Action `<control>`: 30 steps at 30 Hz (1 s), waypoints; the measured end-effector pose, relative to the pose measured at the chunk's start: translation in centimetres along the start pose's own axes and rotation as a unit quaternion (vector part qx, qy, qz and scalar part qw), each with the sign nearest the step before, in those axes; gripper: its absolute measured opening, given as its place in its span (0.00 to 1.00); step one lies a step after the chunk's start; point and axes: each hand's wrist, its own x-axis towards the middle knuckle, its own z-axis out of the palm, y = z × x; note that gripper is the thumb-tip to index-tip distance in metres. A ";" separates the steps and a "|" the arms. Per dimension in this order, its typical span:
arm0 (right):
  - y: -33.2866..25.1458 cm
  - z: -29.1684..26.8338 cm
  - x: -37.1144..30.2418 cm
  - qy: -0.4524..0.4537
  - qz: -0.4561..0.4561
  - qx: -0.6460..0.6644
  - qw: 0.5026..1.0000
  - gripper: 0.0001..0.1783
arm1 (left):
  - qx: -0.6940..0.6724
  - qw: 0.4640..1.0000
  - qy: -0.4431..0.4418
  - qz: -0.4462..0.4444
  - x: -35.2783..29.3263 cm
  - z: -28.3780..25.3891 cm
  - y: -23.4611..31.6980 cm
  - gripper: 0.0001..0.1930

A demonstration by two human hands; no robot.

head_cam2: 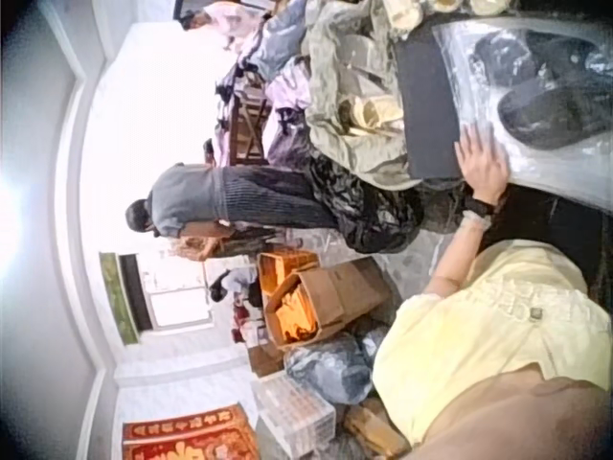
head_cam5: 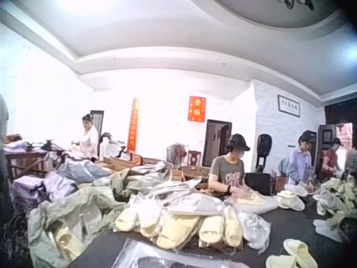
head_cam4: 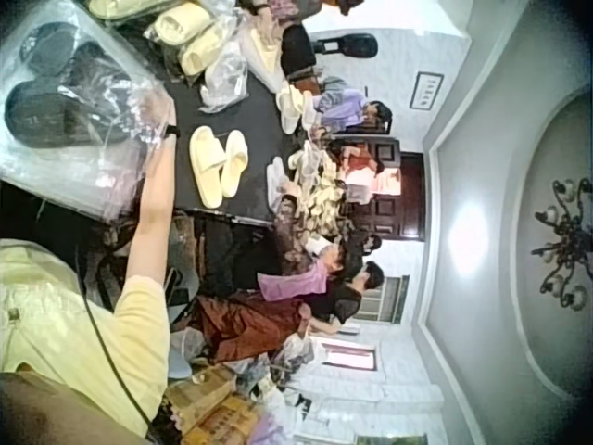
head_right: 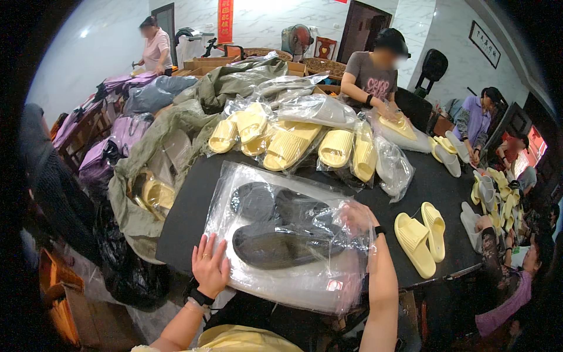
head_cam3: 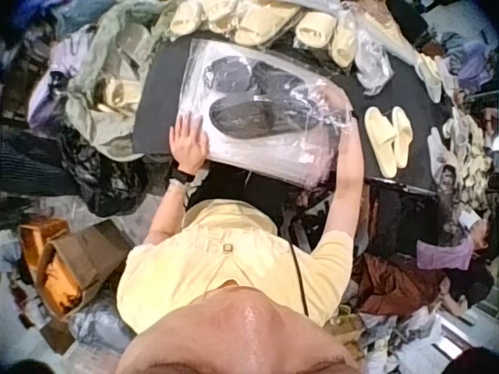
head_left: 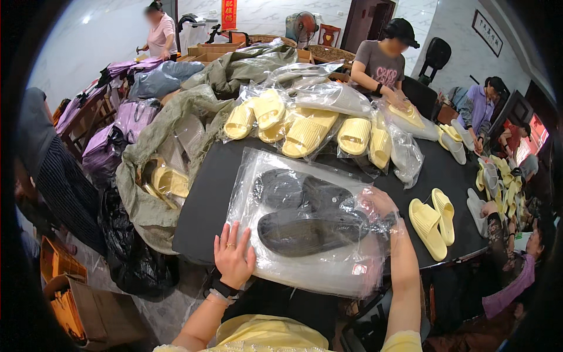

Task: The recorder sorts and places foam sandals into plastic bags for packaging.

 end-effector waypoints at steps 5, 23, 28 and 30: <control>-3.0 -1.2 0.3 0.032 0.071 0.164 0.983 0.13 | -0.007 1.000 -0.010 -0.008 -0.3 0.3 -0.3 0.22; -1.5 -2.1 -3.8 -0.150 0.152 0.185 0.959 0.15 | 0.038 0.998 -0.037 -0.040 0.7 -2.4 0.9 0.28; -4.8 -0.7 -6.8 -0.106 0.173 0.143 0.969 0.14 | -0.075 0.992 -0.061 -0.084 0.7 -1.3 0.2 0.30; -5.3 -1.4 -7.3 -0.071 0.159 0.225 0.959 0.17 | -0.088 0.991 -0.063 -0.085 0.7 -0.8 0.2 0.29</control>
